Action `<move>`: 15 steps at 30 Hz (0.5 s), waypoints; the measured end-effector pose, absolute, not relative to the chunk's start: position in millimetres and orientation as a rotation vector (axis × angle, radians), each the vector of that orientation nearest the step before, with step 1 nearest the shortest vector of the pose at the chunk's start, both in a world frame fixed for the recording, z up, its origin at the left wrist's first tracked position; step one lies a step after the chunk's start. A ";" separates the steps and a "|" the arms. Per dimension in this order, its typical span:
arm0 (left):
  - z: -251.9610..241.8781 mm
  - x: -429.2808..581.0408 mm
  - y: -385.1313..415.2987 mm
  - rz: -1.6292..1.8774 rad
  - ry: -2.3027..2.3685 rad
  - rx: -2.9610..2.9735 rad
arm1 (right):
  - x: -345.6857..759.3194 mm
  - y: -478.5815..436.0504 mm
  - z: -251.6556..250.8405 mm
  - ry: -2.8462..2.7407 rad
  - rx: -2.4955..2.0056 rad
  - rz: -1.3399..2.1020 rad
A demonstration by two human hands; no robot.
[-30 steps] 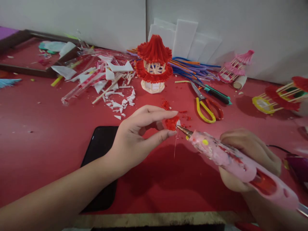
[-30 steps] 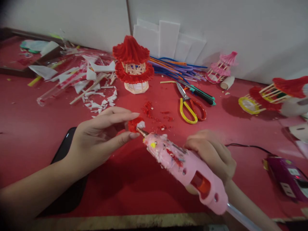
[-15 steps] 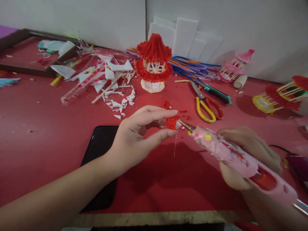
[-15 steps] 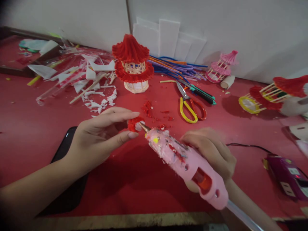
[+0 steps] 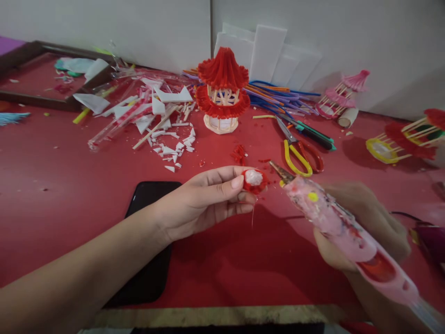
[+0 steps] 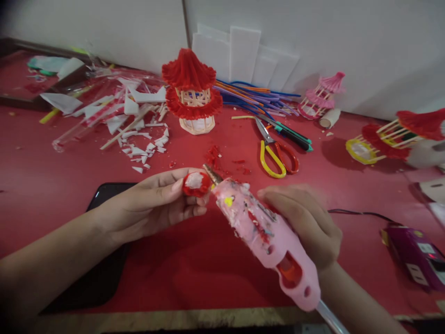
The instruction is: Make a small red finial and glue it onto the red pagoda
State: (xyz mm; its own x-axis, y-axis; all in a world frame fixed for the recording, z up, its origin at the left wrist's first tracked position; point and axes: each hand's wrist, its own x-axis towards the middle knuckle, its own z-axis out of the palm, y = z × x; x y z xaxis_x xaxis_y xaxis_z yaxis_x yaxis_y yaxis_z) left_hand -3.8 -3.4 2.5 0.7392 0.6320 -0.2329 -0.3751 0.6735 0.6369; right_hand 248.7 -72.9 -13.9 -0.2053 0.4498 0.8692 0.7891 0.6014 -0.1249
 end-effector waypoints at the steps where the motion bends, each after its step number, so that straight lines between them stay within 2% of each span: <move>1: 2.6 -4.4 -2.6 0.571 0.463 0.585 | 248.5 -71.9 -15.1 -1.814 -0.946 -0.456; 6: 3.4 -4.4 -2.1 0.568 0.482 0.592 | 244.2 -79.0 -10.6 -1.945 -1.054 -0.299; 15: 4.5 -2.9 -4.5 0.636 0.512 0.618 | 235.6 -82.4 0.7 -1.984 -1.076 -0.278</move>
